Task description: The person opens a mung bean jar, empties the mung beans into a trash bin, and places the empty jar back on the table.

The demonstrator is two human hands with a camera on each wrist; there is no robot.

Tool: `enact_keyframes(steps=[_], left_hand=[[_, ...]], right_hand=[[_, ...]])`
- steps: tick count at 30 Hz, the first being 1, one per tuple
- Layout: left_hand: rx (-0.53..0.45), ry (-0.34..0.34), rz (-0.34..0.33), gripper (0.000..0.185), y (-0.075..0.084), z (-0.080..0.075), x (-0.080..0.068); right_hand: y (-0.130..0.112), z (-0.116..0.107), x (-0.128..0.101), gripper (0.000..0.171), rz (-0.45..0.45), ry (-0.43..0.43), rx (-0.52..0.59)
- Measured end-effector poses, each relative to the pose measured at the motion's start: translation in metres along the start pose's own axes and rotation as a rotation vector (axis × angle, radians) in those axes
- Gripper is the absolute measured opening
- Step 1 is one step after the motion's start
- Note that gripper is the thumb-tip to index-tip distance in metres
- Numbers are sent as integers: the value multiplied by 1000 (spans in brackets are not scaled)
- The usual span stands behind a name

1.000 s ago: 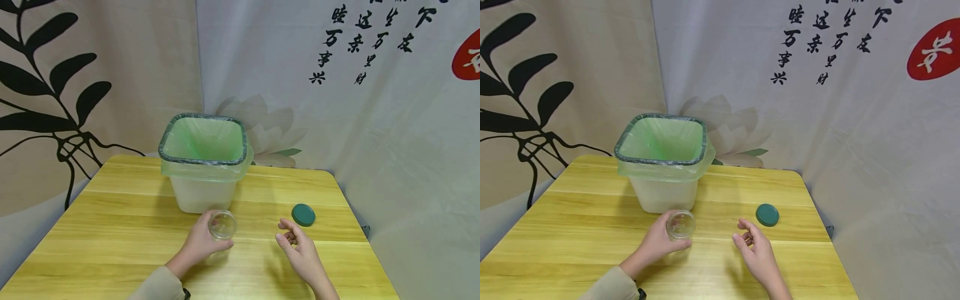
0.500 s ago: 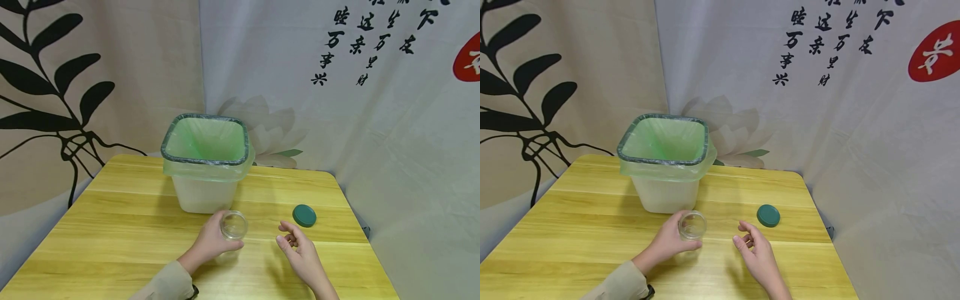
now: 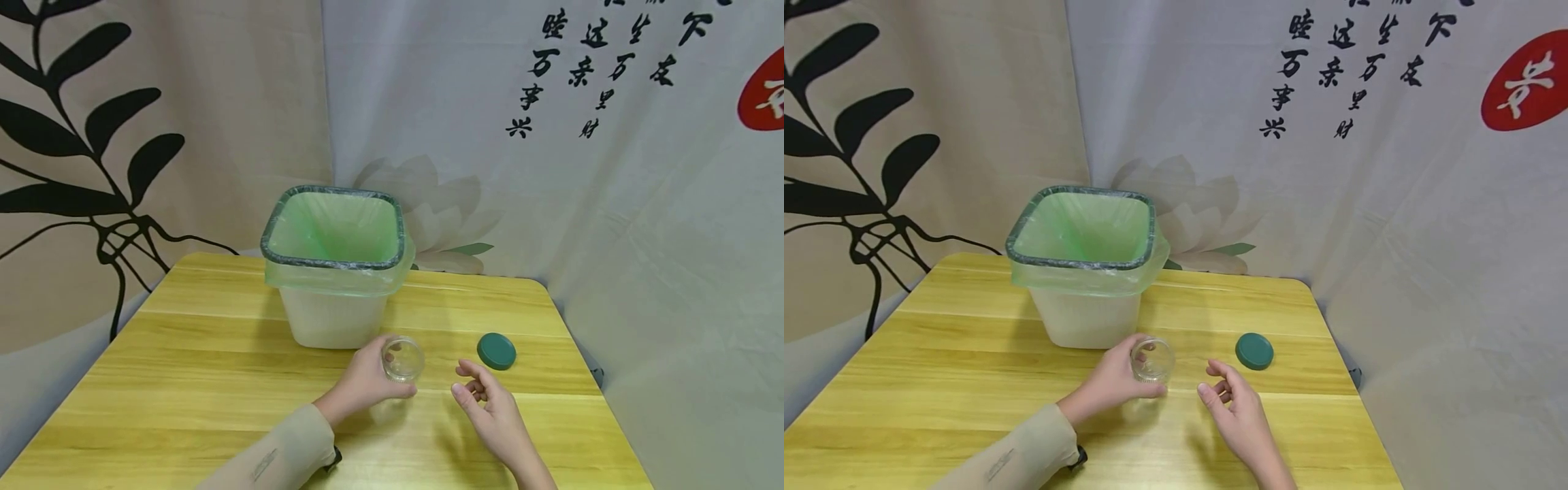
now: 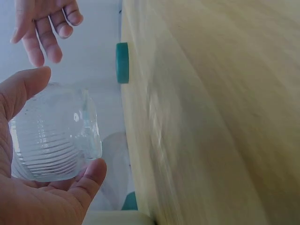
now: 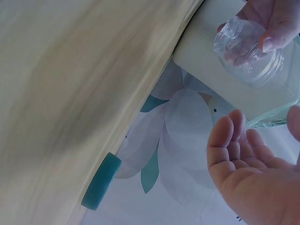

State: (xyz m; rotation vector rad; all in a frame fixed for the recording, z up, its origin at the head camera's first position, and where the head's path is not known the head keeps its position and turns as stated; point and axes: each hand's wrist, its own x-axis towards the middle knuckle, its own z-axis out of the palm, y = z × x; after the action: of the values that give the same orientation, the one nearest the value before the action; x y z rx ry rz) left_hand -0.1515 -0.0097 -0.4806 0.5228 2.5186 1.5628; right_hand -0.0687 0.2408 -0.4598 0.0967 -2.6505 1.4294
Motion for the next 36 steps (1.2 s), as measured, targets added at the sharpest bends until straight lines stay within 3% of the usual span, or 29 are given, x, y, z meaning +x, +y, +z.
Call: enact_keyframes(steps=[15,36], left_hand=[[-26,5,-107,103,13,5,31],[137,-6,-181,93,17,22,60]], right_hand=[[0,-2,6,46,-10,-32,-22],[1,-1,10,44,-17,-56,-41]])
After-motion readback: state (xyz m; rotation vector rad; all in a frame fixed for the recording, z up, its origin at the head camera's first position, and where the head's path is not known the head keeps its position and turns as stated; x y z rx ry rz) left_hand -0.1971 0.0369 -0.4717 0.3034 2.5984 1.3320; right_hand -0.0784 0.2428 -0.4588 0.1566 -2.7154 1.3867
